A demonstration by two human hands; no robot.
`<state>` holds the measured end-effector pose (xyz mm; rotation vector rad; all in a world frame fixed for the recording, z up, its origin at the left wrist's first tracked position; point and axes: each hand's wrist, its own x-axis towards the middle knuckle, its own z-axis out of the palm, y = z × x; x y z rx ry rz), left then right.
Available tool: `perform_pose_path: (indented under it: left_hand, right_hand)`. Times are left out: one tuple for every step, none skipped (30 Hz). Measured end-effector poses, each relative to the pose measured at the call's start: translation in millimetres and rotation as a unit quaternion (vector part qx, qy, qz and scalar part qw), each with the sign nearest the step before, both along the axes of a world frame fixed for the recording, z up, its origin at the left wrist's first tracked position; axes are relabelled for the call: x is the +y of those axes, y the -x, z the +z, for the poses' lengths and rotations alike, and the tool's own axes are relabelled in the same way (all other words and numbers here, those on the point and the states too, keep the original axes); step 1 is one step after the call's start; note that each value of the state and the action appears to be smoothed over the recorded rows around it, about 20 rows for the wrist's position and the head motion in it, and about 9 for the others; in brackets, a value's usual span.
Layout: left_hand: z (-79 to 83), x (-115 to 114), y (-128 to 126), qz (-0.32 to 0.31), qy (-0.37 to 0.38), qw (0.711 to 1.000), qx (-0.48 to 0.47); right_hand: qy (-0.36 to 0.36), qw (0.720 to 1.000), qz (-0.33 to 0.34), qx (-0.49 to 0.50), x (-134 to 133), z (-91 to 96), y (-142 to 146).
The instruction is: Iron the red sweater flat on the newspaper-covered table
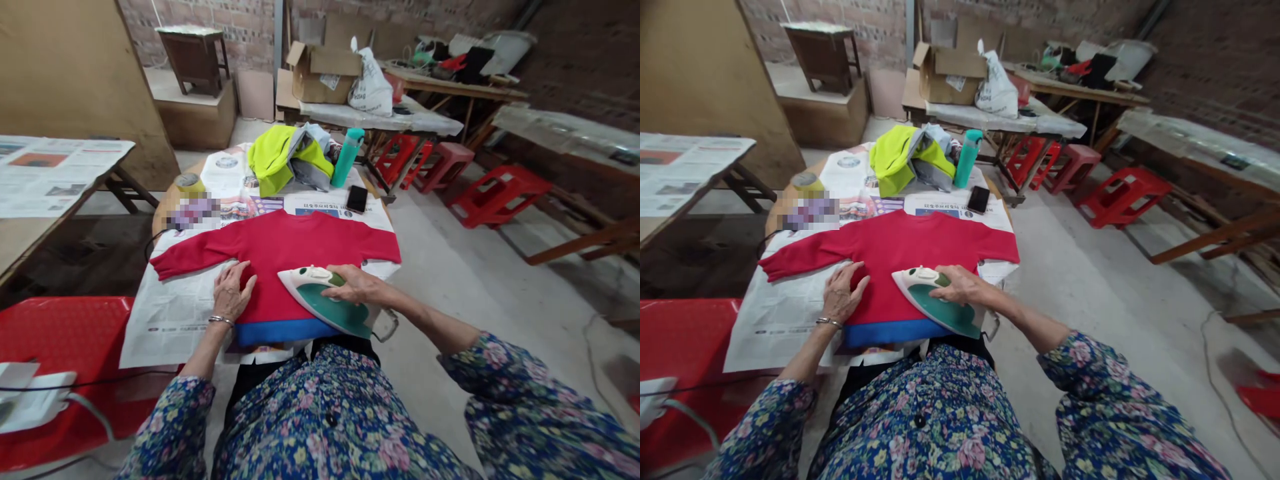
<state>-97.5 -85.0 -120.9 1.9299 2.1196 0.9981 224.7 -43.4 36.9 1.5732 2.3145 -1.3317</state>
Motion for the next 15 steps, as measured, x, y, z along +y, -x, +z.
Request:
perform_pose_path:
  left_hand:
    - [-0.2, -0.5, 0.6, -0.002, -0.003, 1.000, 0.007]
    - [-0.4, -1.1, 1.5, -0.003, -0.005, 1.000, 0.011]
    - [-0.5, -1.5, 2.4, -0.003, -0.008, 1.000, 0.015]
    - [-0.7, -1.9, 3.3, -0.003, -0.012, 1.000, 0.017]
    - [-0.9, -2.2, 4.1, -0.003, -0.016, 1.000, 0.019]
    - [-1.1, -2.6, 4.8, -0.003, -0.020, 1.000, 0.021]
    - [-1.3, -2.9, 5.2, -0.003, -0.024, 0.999, 0.022]
    - [-1.5, -3.5, 5.5, -0.003, -0.027, 0.999, 0.022]
    - [-1.7, -4.1, 5.5, -0.003, -0.030, 0.999, 0.022]
    - [-1.8, -4.9, 5.4, -0.002, -0.032, 0.999, 0.023]
    - [-2.0, -5.8, 5.3, -0.002, -0.033, 0.999, 0.023]
    - [-2.2, -6.7, 5.3, -0.002, -0.034, 0.999, 0.024]
    - [-2.4, -7.8, 5.3, -0.002, -0.036, 0.999, 0.025]
    - [-2.7, -8.9, 5.5, -0.004, -0.038, 0.999, 0.026]
    - [-3.2, -9.9, 5.6, -0.006, -0.041, 0.999, 0.028]
  right_hand:
    - [0.003, 1.000, -0.015, -0.002, 0.0, -0.7, -13.8]
    - [0.001, 1.000, -0.029, -0.002, -0.4, -1.4, -27.2]
    - [-0.001, 0.999, -0.044, 0.002, -1.0, -1.9, -39.9]
    - [-0.001, 0.998, -0.061, 0.008, -1.9, -2.1, -51.7]
    - [0.000, 0.996, -0.083, 0.013, -3.1, -1.8, -62.6]
    - [0.005, 0.994, -0.107, 0.019, -4.2, -1.0, -72.4]
    - [0.009, 0.991, -0.133, 0.023, -5.1, 0.6, -81.1]
    - [0.009, 0.987, -0.159, 0.023, -5.2, 2.8, -88.4]
    - [0.004, 0.983, -0.183, 0.019, -4.1, 5.6, -94.4]
    - [-0.009, 0.979, -0.201, 0.014, -1.4, 8.8, -98.9]
    - [-0.028, 0.977, -0.213, 0.008, 3.3, 12.0, -101.9]
    - [-0.049, 0.974, -0.219, 0.004, 10.4, 15.1, -103.4]
    - [-0.070, 0.973, -0.220, 0.002, 19.7, 17.6, -103.6]
    - [-0.090, 0.972, -0.215, 0.004, 31.3, 19.3, -102.5]
    - [-0.107, 0.972, -0.208, 0.006, 44.6, 20.2, -100.2]
